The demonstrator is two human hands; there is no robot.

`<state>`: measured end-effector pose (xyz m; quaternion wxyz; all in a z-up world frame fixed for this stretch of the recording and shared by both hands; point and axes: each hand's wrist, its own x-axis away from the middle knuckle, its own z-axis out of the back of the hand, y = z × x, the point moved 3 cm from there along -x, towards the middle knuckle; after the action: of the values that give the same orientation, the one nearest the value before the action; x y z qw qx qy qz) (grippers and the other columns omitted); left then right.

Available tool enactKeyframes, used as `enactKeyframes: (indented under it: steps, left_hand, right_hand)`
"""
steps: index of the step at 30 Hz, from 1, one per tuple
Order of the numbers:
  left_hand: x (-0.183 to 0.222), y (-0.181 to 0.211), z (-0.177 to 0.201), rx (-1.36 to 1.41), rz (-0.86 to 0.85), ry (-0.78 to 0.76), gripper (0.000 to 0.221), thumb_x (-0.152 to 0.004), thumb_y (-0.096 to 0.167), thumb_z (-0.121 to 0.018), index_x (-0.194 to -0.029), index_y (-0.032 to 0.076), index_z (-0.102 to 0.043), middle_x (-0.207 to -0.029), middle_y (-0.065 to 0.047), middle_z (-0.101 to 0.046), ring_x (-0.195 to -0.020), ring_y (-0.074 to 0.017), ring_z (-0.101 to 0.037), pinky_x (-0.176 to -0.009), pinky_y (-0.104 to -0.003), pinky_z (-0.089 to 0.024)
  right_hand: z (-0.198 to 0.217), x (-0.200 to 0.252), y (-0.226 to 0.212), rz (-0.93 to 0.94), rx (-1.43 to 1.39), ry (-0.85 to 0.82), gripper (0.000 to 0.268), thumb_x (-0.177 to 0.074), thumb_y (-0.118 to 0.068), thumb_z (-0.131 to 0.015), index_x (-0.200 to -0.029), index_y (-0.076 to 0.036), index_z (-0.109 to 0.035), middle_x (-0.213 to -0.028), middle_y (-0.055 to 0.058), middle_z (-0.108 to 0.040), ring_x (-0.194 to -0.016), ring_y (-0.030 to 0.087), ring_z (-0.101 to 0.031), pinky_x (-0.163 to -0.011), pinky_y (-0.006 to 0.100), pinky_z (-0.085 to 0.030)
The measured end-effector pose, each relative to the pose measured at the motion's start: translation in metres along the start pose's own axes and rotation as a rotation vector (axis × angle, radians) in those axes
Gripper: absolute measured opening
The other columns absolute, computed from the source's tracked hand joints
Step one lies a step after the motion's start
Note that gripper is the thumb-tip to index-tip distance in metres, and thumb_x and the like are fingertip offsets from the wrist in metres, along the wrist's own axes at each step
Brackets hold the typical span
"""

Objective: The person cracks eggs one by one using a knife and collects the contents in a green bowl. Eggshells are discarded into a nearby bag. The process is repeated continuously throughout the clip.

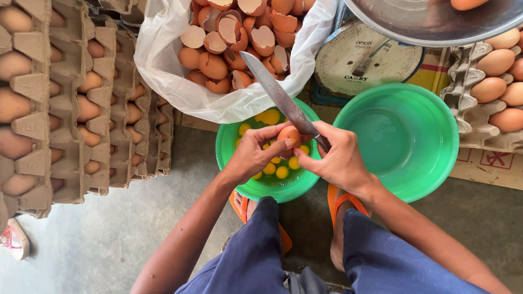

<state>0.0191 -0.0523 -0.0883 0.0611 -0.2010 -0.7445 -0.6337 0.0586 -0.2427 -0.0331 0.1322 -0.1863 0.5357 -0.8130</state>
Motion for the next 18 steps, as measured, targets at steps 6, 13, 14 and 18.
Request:
enactKeyframes:
  steps: [6, 13, 14, 18]
  left_hand:
    - [0.001, 0.000, 0.004, -0.053, -0.020, -0.005, 0.053, -0.096, 0.021, -0.072, -0.143, -0.002, -0.061, -0.127, -0.009, -0.070, -0.103, -0.0126, -0.066, -0.092, -0.028, -0.056]
    - [0.009, 0.025, 0.016, -0.311, -0.179, -0.120, 0.056, -0.098, 0.020, -0.073, -0.149, 0.003, -0.056, -0.155, -0.016, -0.053, -0.141, -0.0230, -0.052, -0.113, -0.035, -0.044]
    - [0.011, 0.029, 0.017, -0.315, -0.165, -0.135, 0.056, -0.098, 0.020, -0.073, -0.149, 0.003, -0.056, -0.157, -0.017, -0.051, -0.142, -0.0236, -0.050, -0.114, -0.035, -0.044]
    - [0.015, 0.036, 0.019, -0.362, -0.059, -0.099, 0.062, -0.089, 0.023, -0.075, -0.145, 0.007, -0.055, -0.148, -0.011, -0.057, -0.128, -0.0207, -0.061, -0.103, -0.035, -0.053]
  right_hand:
    - [-0.004, 0.001, 0.004, 0.000, -0.008, 0.028, 0.029, -0.076, -0.009, -0.082, -0.102, -0.004, -0.070, -0.056, -0.007, -0.038, -0.051, 0.000, -0.032, -0.044, 0.024, -0.027]
    - [-0.004, -0.001, 0.017, 0.098, -0.074, -0.006, 0.032, -0.080, -0.005, -0.079, -0.110, -0.005, -0.070, -0.060, -0.007, -0.041, -0.052, -0.001, -0.035, -0.046, 0.021, -0.029]
    - [-0.005, -0.001, 0.018, 0.129, -0.082, -0.006, 0.032, -0.081, -0.004, -0.079, -0.111, -0.005, -0.070, -0.062, -0.005, -0.042, -0.052, -0.001, -0.035, -0.046, 0.021, -0.030]
    - [-0.005, 0.000, 0.018, 0.333, -0.035, 0.027, 0.036, -0.082, 0.003, -0.075, -0.116, -0.005, -0.066, -0.103, 0.000, -0.066, -0.054, 0.001, -0.044, -0.047, 0.020, -0.037]
